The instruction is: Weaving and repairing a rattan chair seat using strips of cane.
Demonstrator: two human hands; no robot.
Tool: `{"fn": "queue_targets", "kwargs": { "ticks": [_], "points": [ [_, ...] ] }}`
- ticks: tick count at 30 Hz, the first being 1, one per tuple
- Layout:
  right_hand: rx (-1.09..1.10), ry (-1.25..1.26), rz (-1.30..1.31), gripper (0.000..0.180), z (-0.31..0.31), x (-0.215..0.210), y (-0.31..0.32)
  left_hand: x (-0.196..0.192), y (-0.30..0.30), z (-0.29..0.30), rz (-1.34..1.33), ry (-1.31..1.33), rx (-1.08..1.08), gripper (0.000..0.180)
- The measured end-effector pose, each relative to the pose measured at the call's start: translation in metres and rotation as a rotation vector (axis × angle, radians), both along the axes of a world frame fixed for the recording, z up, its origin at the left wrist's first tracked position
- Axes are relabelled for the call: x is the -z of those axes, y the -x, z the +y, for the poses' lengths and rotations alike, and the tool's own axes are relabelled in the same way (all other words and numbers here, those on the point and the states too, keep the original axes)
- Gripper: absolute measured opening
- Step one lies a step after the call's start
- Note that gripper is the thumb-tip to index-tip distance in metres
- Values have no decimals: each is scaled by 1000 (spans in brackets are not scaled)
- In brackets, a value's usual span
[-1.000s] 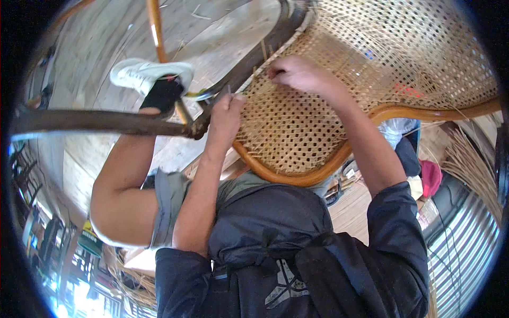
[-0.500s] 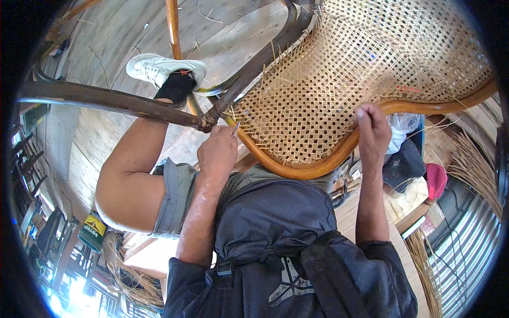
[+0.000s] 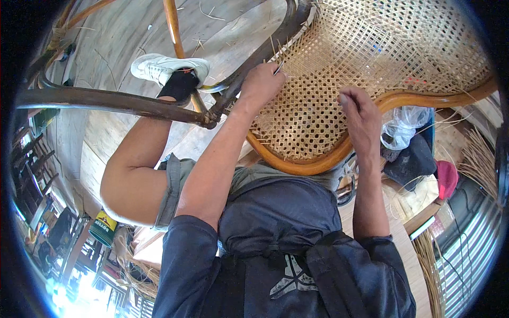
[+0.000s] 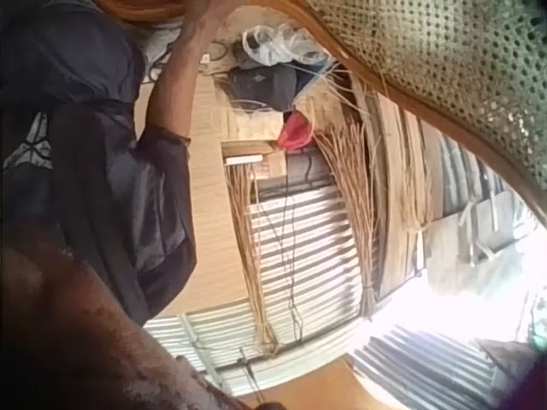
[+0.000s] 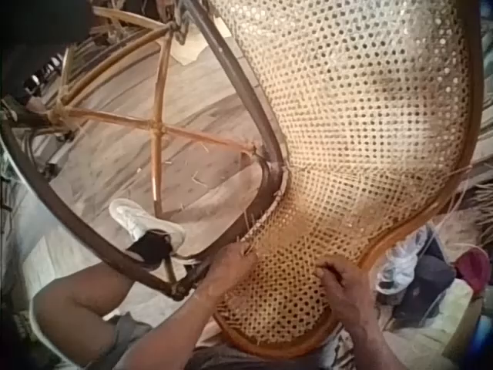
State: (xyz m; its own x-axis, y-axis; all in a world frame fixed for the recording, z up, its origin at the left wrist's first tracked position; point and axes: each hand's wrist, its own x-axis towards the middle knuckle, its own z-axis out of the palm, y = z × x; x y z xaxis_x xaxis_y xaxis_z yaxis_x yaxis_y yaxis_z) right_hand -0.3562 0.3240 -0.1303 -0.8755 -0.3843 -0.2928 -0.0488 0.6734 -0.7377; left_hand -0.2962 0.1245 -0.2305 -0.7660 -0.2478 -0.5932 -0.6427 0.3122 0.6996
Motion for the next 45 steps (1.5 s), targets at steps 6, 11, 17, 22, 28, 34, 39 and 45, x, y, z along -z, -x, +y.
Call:
{"fn": "queue_targets", "kwargs": {
  "ticks": [6,11,17,22,28,34,39,45],
  "points": [
    [-533,-153,196,18,-59,74,35,-8,-8,-15,12,-176,-127,34],
    [-868,-454,215,14,-78,86,36,8,-7,-64,224,-223,21,36],
    [-619,-223,64,13,-71,93,23,25,33,-65,86,-98,594,27],
    [-553,-442,241,16,-79,85,14,2,35,-61,24,53,642,25],
    [-762,-551,470,19,-73,82,8,9,43,-57,131,132,673,24],
    [-754,-509,466,19,-66,81,8,3,55,-51,185,125,731,25],
    [-852,-496,402,18,-70,73,13,1,63,-42,210,162,859,30],
    [-901,-575,343,19,-65,77,25,6,67,-35,287,178,910,29]
  ]
}}
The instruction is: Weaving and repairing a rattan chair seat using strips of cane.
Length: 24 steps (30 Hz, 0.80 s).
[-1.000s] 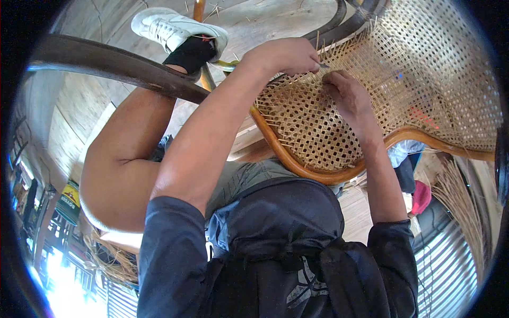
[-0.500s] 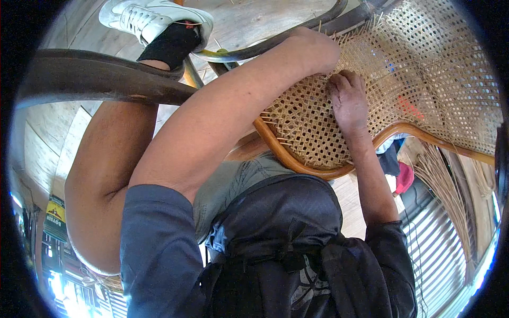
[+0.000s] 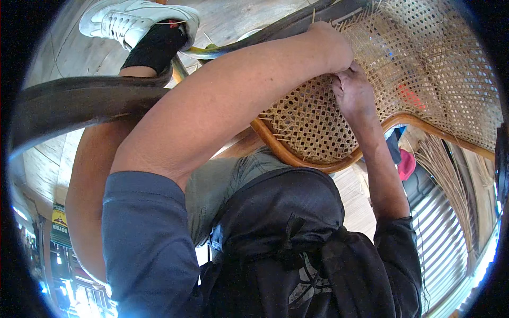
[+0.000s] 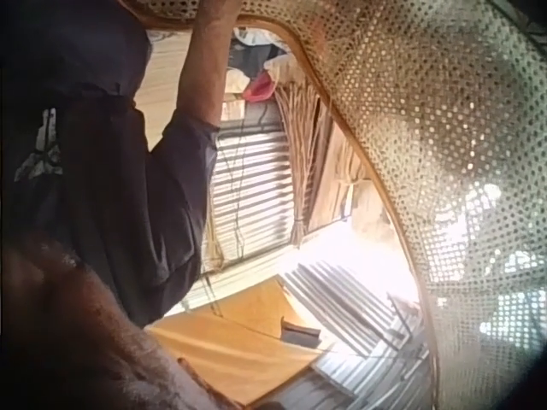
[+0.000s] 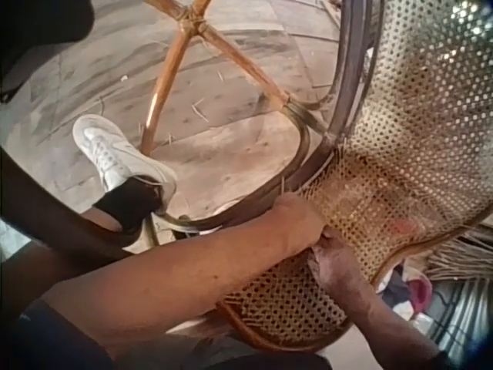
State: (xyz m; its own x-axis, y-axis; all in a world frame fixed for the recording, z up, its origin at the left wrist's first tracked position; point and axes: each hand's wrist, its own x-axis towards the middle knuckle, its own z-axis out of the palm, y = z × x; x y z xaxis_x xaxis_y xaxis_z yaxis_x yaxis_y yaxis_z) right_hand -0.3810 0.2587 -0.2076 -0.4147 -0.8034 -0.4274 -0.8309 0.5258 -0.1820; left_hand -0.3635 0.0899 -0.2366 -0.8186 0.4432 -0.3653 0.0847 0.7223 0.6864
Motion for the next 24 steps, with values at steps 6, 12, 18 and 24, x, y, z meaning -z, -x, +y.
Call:
{"fn": "queue_targets", "kwargs": {
  "ticks": [6,12,18,24],
  "points": [
    [49,-74,31,20,-14,0,-9,23,-8,-3,132,-103,-114,23],
    [226,-213,233,21,-26,-1,-31,34,-6,-10,-157,-246,-45,24],
    [325,-289,291,23,-31,1,-36,11,-12,-14,-81,-79,-82,22],
    [325,-275,300,23,-30,4,-39,0,-16,-10,3,48,-60,24]
  ]
}}
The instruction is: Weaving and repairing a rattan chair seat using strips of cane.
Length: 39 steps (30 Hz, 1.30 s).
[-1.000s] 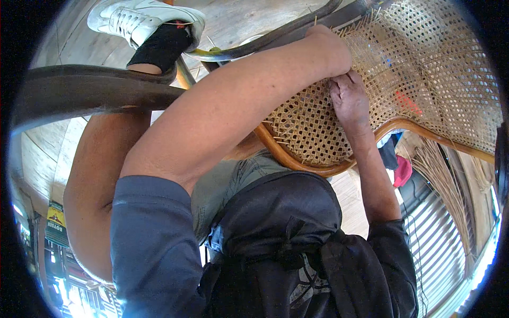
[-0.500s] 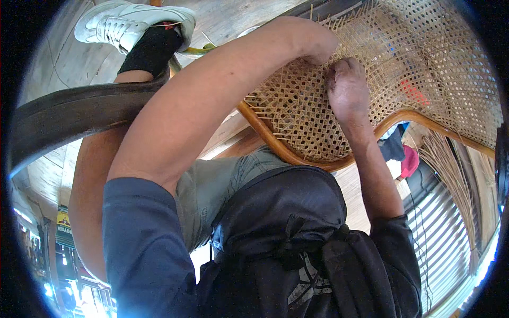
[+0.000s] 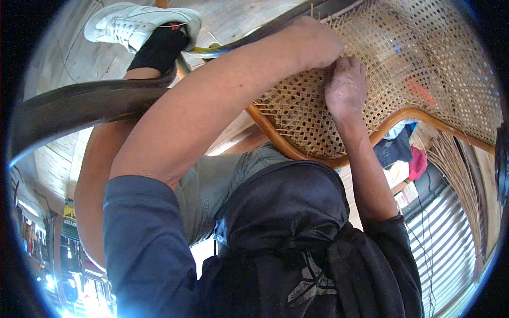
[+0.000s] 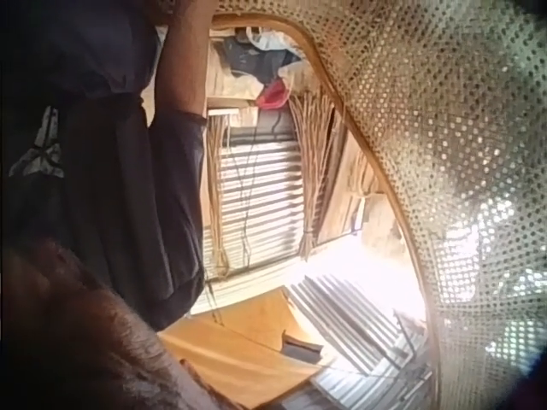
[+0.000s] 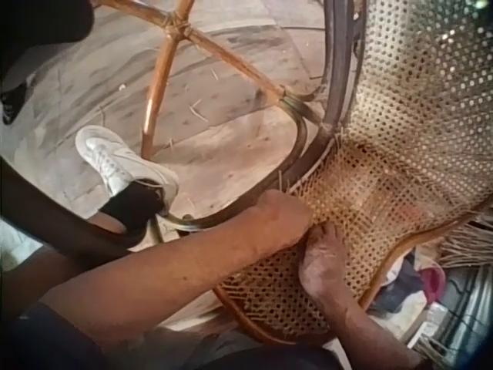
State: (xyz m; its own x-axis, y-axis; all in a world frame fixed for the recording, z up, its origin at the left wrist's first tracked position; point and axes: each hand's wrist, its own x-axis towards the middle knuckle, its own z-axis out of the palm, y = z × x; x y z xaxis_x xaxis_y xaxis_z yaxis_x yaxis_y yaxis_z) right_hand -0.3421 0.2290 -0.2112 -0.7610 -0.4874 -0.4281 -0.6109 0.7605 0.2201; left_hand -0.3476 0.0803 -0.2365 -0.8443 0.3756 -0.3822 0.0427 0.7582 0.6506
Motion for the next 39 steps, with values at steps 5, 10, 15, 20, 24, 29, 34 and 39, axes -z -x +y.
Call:
{"fn": "queue_targets", "kwargs": {
  "ticks": [5,10,15,20,24,29,34,39],
  "points": [
    [-6,23,52,23,0,4,-1,32,-3,3,-7,-182,-51,23],
    [-31,40,54,21,4,4,12,54,7,0,-132,-335,-31,26],
    [-196,299,-220,20,29,0,34,39,1,7,-134,-235,-158,25],
    [-205,228,-208,19,17,-3,34,27,2,4,-144,-81,-103,25],
    [-138,33,-210,16,2,-5,39,-1,0,-8,-241,21,-98,27],
    [199,334,-284,18,8,-17,65,-23,-13,-35,-358,123,-333,38],
    [426,718,-164,22,70,-66,84,-2,-46,-4,20,34,-568,31],
    [449,830,47,9,123,-76,41,-11,-42,39,-170,85,-566,39]
  ]
}}
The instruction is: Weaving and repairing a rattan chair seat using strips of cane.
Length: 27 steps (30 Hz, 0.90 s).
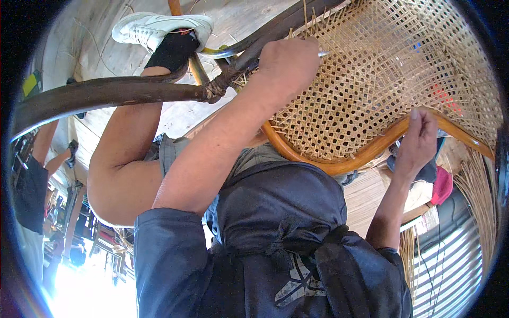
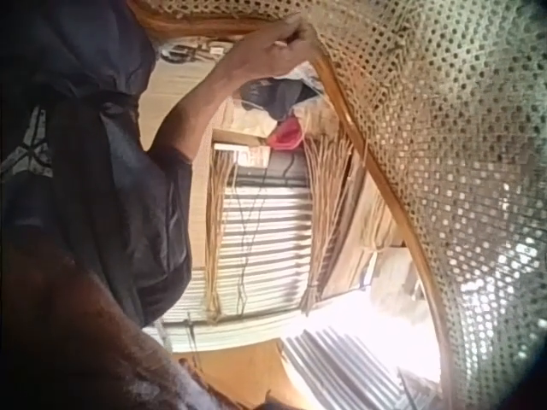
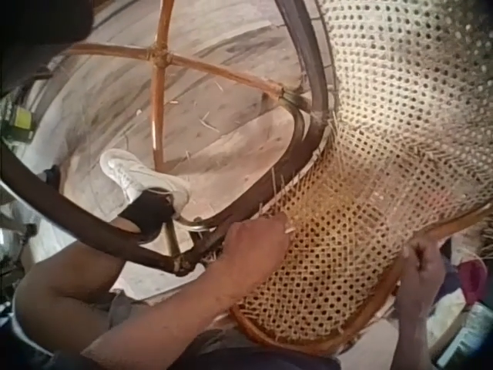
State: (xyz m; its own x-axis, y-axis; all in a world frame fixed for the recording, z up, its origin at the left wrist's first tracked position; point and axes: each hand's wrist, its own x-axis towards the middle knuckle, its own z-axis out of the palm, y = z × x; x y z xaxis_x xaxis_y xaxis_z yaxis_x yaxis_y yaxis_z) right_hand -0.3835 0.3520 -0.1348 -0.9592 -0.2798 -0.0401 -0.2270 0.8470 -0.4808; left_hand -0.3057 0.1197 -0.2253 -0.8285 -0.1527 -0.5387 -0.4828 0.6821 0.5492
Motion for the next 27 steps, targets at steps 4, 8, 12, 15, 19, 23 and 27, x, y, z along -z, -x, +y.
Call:
{"fn": "queue_targets", "kwargs": {
  "ticks": [4,8,12,15,19,23,27],
  "points": [
    [-80,115,62,5,5,14,-16,28,5,-9,-11,-118,10,30],
    [-158,23,77,7,-8,20,-8,35,9,-14,-69,-320,83,37],
    [-198,-27,89,7,-2,21,-7,27,7,-4,-117,-374,-105,27],
    [-195,-54,97,7,-3,20,-8,26,-2,5,-13,-345,-233,27],
    [-237,-90,41,9,-10,18,-4,24,-6,-2,-88,-383,-291,28],
    [66,243,-441,11,-37,-7,-13,-4,-16,3,-99,-447,-428,33],
    [-153,430,-1067,53,-65,-1,-40,-64,-40,33,438,-612,-513,39]
  ]
}}
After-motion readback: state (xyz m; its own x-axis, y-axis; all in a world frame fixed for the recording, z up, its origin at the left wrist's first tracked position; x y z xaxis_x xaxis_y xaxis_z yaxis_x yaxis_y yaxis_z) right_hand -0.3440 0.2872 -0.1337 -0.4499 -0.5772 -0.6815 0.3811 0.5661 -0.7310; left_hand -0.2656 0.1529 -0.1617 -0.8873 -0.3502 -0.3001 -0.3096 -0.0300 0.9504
